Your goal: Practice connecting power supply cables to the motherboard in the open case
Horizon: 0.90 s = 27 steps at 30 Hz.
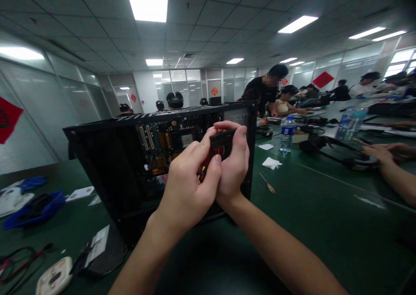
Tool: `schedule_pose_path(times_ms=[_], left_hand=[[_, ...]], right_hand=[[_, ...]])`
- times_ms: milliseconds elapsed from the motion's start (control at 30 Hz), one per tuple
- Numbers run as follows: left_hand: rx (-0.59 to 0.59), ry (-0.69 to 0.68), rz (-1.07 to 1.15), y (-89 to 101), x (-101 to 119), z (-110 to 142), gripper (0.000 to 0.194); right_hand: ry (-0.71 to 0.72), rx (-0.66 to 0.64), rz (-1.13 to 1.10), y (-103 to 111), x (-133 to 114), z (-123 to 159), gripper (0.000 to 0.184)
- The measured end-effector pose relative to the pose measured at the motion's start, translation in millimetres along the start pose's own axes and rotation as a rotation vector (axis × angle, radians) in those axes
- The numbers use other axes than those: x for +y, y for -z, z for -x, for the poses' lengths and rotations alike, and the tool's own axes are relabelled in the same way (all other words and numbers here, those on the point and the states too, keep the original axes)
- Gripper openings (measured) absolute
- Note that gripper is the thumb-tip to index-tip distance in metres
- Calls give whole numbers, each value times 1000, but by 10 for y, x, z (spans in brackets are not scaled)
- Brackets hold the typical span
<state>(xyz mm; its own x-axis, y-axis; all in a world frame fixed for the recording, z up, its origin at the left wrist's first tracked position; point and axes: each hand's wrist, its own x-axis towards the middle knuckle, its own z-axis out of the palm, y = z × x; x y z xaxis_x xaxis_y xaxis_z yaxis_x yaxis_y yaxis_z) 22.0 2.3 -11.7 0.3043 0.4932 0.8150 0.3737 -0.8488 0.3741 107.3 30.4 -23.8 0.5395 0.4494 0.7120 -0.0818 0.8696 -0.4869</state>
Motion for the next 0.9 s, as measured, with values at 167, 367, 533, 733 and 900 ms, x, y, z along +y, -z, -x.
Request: schedule_pose_path(times_ms=[167, 367, 533, 733, 900], left_hand=[[1, -48, -189, 7, -49, 8, 51], [-34, 7, -298, 24, -27, 14, 51], [-40, 25, -339, 25, -27, 21, 51], [-42, 34, -397, 16, -30, 27, 51], [-52, 34, -423, 16, -20, 23, 50]], right_hand=[[-49, 51, -59, -43, -13, 32, 45], [-42, 29, -42, -51, -3, 43, 45], [-10, 4, 1, -38, 47, 41, 46], [0, -4, 18, -38, 103, 49, 46], [-4, 28, -9, -44, 86, 54, 40]])
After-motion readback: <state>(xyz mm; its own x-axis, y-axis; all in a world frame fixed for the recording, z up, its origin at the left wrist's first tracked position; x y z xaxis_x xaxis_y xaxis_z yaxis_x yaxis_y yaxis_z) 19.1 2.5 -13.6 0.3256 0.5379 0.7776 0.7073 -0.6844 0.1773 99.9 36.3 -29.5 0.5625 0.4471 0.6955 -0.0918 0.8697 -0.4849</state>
